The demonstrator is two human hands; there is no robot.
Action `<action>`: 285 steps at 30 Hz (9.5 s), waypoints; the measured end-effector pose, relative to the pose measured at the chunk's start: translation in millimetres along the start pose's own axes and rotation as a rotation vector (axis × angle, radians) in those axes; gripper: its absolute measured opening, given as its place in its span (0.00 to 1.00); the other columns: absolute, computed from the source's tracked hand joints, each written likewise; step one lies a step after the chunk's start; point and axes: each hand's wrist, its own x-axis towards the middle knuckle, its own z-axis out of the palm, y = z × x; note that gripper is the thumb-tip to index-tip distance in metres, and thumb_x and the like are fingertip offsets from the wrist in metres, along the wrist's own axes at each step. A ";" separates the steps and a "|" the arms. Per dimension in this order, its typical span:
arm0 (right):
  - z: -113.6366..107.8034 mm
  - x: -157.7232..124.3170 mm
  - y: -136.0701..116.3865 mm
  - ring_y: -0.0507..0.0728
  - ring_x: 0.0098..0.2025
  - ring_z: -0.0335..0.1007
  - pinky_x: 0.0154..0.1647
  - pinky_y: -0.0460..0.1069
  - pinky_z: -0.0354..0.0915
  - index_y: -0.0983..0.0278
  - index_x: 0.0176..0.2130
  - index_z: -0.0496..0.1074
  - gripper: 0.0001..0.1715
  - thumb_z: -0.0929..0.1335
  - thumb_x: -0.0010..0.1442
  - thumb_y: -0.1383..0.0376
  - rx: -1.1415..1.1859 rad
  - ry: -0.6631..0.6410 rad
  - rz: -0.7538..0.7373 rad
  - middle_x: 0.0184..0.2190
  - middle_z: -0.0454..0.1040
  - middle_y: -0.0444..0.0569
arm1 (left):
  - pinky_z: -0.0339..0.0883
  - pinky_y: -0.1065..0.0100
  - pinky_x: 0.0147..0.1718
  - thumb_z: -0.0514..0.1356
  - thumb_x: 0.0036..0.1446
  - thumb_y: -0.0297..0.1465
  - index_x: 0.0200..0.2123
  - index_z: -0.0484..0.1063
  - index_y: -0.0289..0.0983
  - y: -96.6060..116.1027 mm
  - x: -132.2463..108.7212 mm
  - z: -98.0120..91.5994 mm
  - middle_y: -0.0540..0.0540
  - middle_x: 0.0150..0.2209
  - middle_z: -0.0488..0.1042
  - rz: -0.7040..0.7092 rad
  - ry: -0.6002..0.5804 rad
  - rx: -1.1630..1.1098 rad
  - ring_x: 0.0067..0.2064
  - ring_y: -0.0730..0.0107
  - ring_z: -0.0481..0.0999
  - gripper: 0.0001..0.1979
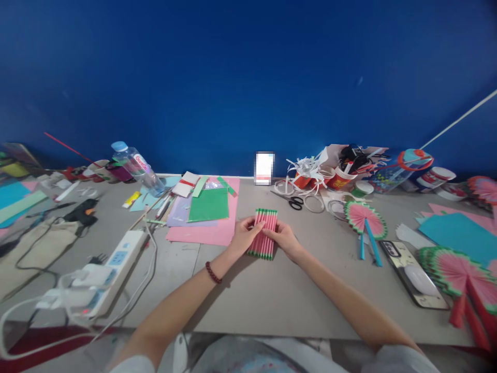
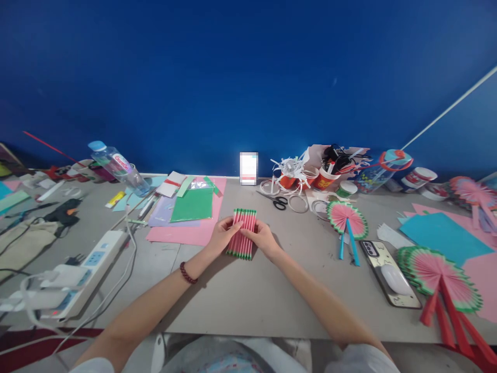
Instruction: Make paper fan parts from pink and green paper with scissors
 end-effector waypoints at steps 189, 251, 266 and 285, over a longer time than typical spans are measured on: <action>-17.4 9.0 -95.3 0.52 0.30 0.67 0.36 0.50 0.65 0.63 0.36 0.78 0.16 0.74 0.48 0.57 -0.327 -0.028 -0.213 0.30 0.76 0.47 | 0.56 0.74 0.23 0.59 0.55 0.48 0.32 0.78 0.34 66.7 15.3 1.6 0.50 0.23 0.67 0.052 -0.285 0.227 0.24 0.78 0.62 0.22; -43.4 5.2 -110.3 0.49 0.23 0.60 0.23 0.45 0.54 0.64 0.27 0.73 0.19 0.72 0.50 0.50 -0.747 -0.200 -0.105 0.20 0.69 0.43 | 0.51 0.75 0.18 0.58 0.55 0.48 0.32 0.78 0.33 64.0 26.0 -18.2 0.51 0.18 0.67 -0.095 -0.622 0.368 0.20 0.78 0.61 0.23; -24.9 -1.6 -108.1 0.58 0.43 0.70 0.46 0.52 0.62 0.59 0.34 0.77 0.08 0.68 0.56 0.61 -0.973 -0.196 -0.394 0.38 0.77 0.48 | 0.61 0.74 0.25 0.55 0.57 0.39 0.26 0.77 0.34 50.9 24.3 -10.3 0.44 0.27 0.78 0.043 -0.495 0.589 0.27 0.71 0.74 0.17; -27.9 0.5 -103.4 0.55 0.32 0.69 0.35 0.49 0.60 0.61 0.27 0.76 0.10 0.68 0.55 0.59 -1.007 -0.162 -0.219 0.28 0.77 0.46 | 0.52 0.74 0.19 0.58 0.54 0.52 0.29 0.78 0.32 75.0 23.4 -23.4 0.49 0.20 0.68 -0.100 -0.691 0.534 0.20 0.79 0.59 0.26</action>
